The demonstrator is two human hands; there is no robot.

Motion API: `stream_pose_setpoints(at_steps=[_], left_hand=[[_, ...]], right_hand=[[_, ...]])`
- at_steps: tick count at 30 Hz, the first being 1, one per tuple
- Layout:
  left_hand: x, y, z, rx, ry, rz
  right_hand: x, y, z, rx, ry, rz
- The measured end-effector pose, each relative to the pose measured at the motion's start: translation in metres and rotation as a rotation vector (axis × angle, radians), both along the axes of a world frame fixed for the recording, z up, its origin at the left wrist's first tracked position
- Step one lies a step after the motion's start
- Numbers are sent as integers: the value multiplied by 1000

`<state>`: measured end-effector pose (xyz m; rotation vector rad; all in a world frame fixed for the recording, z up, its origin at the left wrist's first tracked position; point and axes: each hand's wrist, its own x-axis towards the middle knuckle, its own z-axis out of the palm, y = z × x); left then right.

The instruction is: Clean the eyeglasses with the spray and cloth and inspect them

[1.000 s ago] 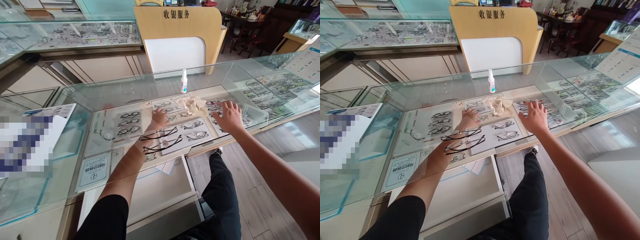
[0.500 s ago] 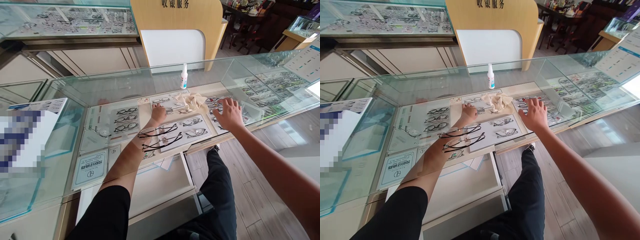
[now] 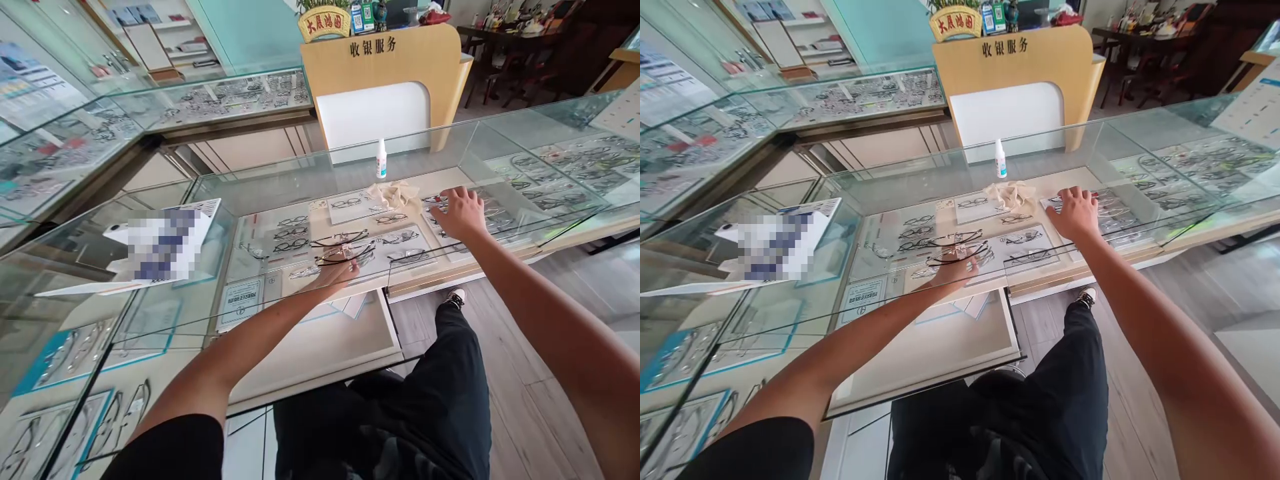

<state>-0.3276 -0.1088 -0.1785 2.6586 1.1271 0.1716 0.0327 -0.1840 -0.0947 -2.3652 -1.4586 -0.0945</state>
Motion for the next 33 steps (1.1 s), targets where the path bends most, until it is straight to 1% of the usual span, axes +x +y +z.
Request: stream_pose_setpoints(at_steps=[2,3,4,6,9,11,12,14,15,17,19,20,22,24,26,27,29,33], left_hand=[[-14,-28,5,-60,54,-35],[-21,-41,10,-95,76,-61],[-28,-55,16,-133,90,-90],[-41,-80,34,-229,101,-153],[-56,-112,72,-376,62,-227],[-61,-126,103,-401,13,-258],[-62,-130,120,-389,-21,-261],[-62,-130,154,-337,-66,-255],[-60,-125,171,-287,-70,-243],[-55,-105,198,-168,-42,-213],[-47,-73,215,-72,-6,-175],[-42,-55,219,-31,4,-155],[-31,-16,220,34,25,-122],[-19,21,212,80,62,-90],[-9,50,201,109,89,-74],[-4,61,194,120,97,-64],[2,75,183,148,104,-50],[6,86,165,190,125,-45]], right_hand=[[1,1,-1,-8,4,3],[2,2,-1,-10,3,5],[2,2,-2,-10,0,7],[3,3,-3,-7,0,10],[5,4,-6,4,11,15],[6,4,-8,18,17,23],[6,4,-8,26,17,27],[6,3,-9,36,15,33],[6,3,-9,36,16,33],[5,2,-7,26,22,33],[3,0,-3,5,28,32],[2,-1,-1,-9,29,33],[-1,-3,3,-31,31,32],[-2,-3,5,-37,33,29],[-3,-3,7,-29,31,26],[-4,-3,7,-25,29,25],[-4,-1,7,-24,25,24],[-3,0,6,-17,17,18]])
